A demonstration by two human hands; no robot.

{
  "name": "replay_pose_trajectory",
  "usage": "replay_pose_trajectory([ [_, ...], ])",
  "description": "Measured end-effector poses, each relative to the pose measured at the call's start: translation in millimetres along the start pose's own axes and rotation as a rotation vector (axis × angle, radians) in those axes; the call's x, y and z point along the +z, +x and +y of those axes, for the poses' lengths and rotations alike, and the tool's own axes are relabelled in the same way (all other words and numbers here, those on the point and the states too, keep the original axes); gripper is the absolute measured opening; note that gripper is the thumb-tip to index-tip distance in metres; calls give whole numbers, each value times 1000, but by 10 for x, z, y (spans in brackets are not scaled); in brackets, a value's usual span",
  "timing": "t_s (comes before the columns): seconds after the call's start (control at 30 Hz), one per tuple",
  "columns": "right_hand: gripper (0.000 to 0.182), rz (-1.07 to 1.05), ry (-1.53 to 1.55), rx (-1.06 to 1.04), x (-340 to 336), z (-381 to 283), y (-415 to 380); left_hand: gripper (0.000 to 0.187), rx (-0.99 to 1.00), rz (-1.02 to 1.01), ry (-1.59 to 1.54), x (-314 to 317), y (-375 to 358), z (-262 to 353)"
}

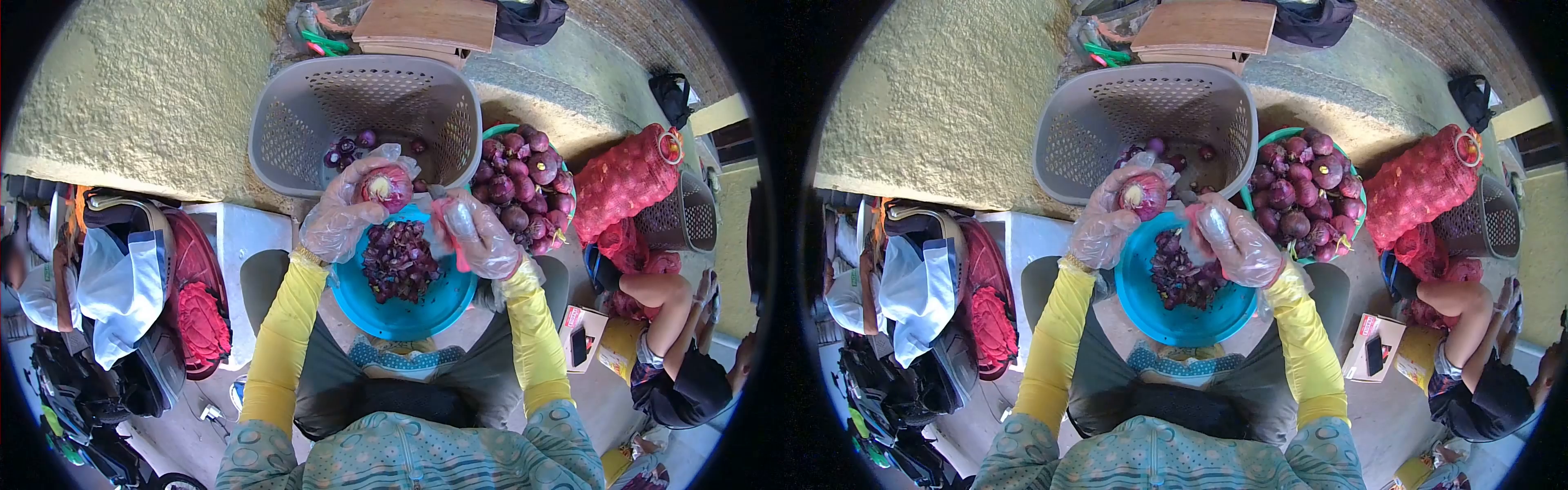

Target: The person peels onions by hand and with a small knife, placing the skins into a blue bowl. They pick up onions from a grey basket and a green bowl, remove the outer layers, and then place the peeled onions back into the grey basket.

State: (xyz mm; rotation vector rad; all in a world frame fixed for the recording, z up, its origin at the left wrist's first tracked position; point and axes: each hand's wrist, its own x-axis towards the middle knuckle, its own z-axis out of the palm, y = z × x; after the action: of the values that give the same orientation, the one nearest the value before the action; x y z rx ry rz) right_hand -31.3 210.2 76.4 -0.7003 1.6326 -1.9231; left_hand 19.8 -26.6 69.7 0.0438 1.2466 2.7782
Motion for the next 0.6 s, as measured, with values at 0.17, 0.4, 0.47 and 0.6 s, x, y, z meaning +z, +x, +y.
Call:
replay_pose_trajectory([
  [0.17,34,26,-390,52,36,-203,55,74,-25,2,82,14,5,-19],
  [0.4,45,88,-662,-52,70,-176,85,70,-85,-78,137,43,29,-9],
  [0.47,45,81,-692,-53,73,-152,94,70,-95,-80,136,40,24,-6],
  [0.6,45,83,-725,-45,95,-169,101,72,-92,-57,152,77,21,-7],
])
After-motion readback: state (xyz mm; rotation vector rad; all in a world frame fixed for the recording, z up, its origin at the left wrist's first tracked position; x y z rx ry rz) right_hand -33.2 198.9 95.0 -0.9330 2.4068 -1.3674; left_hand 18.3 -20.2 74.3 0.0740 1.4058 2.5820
